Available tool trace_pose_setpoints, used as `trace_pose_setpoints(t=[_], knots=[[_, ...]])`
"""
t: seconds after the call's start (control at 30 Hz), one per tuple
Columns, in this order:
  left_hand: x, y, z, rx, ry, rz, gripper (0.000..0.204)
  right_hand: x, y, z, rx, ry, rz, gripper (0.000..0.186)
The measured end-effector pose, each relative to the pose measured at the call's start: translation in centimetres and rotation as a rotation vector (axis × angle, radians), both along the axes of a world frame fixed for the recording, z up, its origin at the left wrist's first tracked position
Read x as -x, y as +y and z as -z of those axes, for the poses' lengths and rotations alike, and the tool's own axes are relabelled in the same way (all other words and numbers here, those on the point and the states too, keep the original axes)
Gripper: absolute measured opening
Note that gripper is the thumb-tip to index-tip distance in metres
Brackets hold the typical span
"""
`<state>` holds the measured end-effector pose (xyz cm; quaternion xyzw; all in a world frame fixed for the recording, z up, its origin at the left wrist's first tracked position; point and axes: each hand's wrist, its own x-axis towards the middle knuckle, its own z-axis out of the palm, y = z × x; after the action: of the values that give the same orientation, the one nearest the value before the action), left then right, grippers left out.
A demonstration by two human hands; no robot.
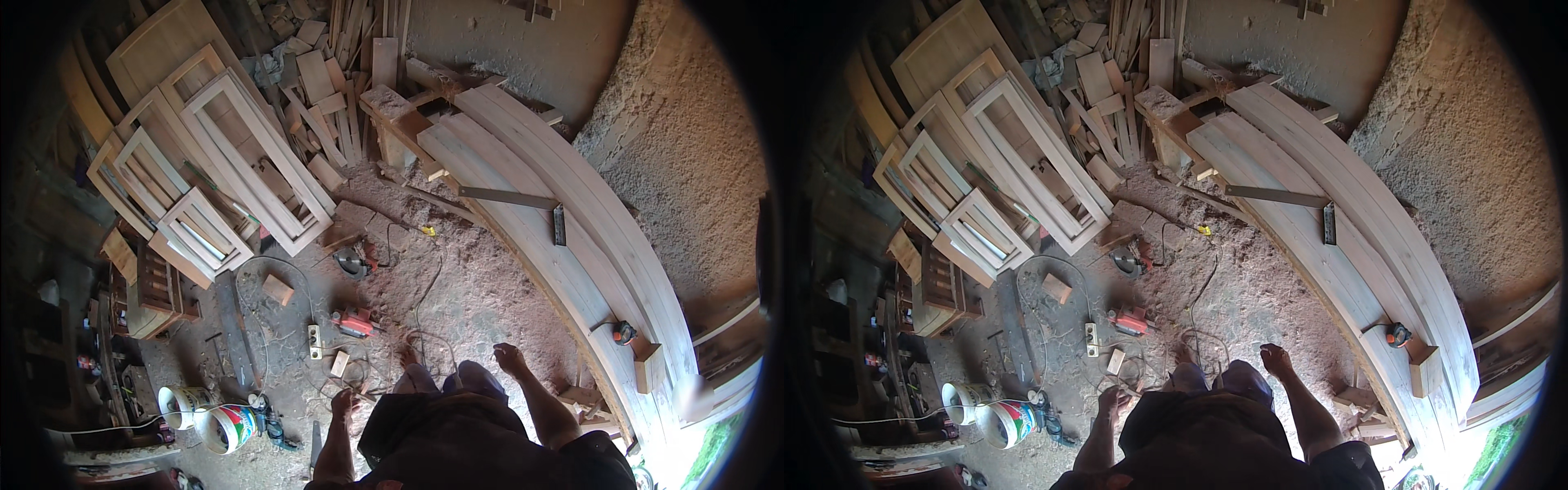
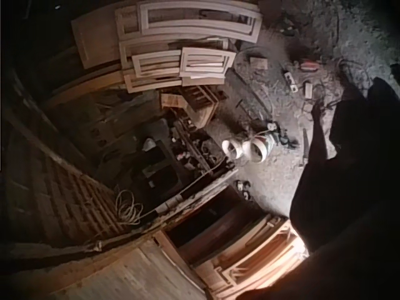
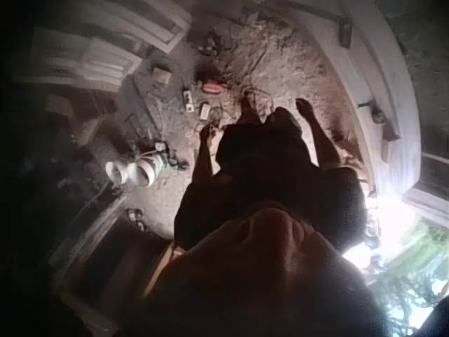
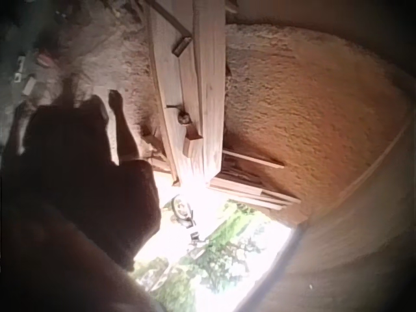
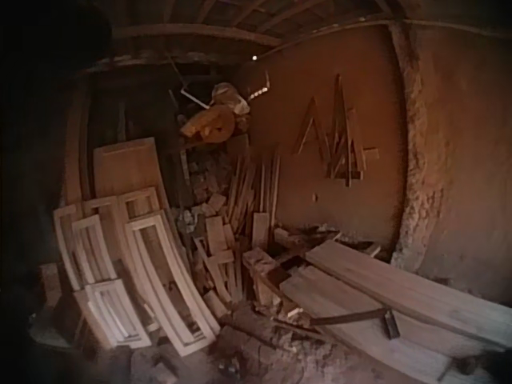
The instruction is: The person walks into a cluttered woodworking shop, picks up a circular saw, and cuts several wooden planks. The person adjusts the saw and continues cutting additional pieces of wood.
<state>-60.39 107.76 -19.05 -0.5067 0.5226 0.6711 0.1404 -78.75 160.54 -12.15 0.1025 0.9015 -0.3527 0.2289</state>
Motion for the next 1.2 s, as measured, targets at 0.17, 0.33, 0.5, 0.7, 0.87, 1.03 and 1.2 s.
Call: trace_pose_setpoints(t=[0.17, 0.33, 0.5, 0.7, 0.87, 1.03, 1.2], knots=[[12.3, -3.8, -3.3, 0.063, 0.138, -0.03, 0.046, 6.5, -2.0, -0.3, 0.047, 0.106, -0.129, 0.037], [17.0, -2.1, -3.7, 0.092, 0.129, -0.049, 0.05, 15.0, -4.3, 1.2, 0.063, 0.116, -0.287, 0.035], [17.2, 3.2, -2.8, 0.058, 0.032, -0.131, 0.047, 23.7, -7.9, 4.1, 0.147, 0.087, -0.503, 0.032], [16.3, 9.4, -2.9, 0.045, -0.051, -0.164, 0.037, 31.4, -11.8, 4.8, 0.136, 0.015, -0.668, 0.031], [17.3, 11.2, -3.3, 0.046, -0.17, -0.213, 0.034, 34.0, -13.8, 6.9, 0.172, 0.016, -0.701, 0.033], [21.0, 11.8, -1.4, 0.031, 0.0, -0.219, 0.034, 34.7, -16.2, 10.8, 0.106, 0.128, -0.941, 0.029], [26.3, 14.0, 1.7, 0.133, -0.049, 0.091, 0.037, 35.5, -20.4, 12.5, 0.011, 0.044, -1.13, 0.029]])
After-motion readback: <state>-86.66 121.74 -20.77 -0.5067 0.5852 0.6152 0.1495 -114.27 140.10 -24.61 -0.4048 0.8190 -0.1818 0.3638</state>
